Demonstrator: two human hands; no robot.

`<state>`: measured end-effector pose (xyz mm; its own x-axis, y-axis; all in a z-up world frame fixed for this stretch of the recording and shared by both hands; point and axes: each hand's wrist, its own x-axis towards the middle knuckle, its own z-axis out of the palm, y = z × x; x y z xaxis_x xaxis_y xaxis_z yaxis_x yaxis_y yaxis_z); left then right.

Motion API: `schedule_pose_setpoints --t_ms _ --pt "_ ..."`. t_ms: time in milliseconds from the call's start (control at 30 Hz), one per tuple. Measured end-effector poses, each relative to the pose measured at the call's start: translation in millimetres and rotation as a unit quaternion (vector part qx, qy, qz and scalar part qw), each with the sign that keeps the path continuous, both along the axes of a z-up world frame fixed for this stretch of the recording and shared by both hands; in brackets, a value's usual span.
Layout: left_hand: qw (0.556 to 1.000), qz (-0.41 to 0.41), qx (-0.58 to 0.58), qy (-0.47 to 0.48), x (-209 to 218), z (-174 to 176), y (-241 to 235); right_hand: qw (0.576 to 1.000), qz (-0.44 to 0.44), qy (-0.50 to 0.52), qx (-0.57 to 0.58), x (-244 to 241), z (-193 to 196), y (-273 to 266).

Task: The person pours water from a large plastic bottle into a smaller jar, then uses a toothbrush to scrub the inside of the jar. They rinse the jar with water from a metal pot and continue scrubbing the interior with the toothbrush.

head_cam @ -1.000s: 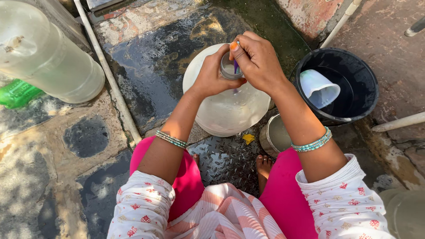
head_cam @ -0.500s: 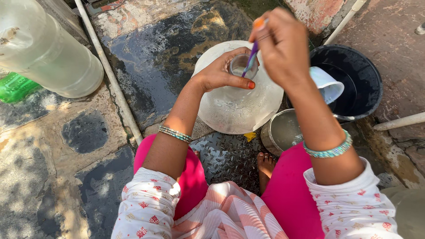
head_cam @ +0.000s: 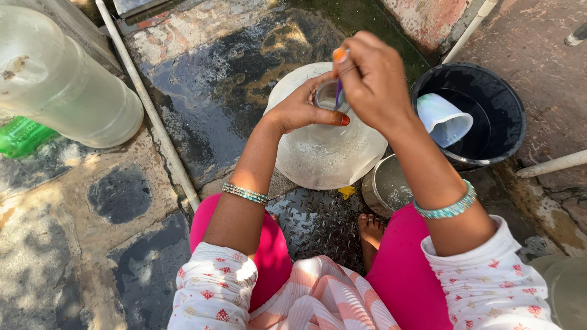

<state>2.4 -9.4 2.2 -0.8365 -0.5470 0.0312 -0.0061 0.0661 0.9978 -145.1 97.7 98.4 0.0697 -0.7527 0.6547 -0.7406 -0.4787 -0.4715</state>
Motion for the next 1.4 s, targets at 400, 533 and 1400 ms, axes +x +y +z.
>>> schedule_pose_setpoints --t_ms 400,533,1400 --pt "0.999 -0.027 -0.022 0.007 -6 6 1 1.0 0.009 0.01 0.023 -4 2 -2" --pt "0.999 -0.008 -0.016 -0.035 -2 -1 0 0.999 0.022 0.016 0.043 -7 -4 -6" --pt "0.999 -0.033 -0.007 -0.039 -5 -8 2 0.997 0.035 0.064 -0.025 -14 41 39"
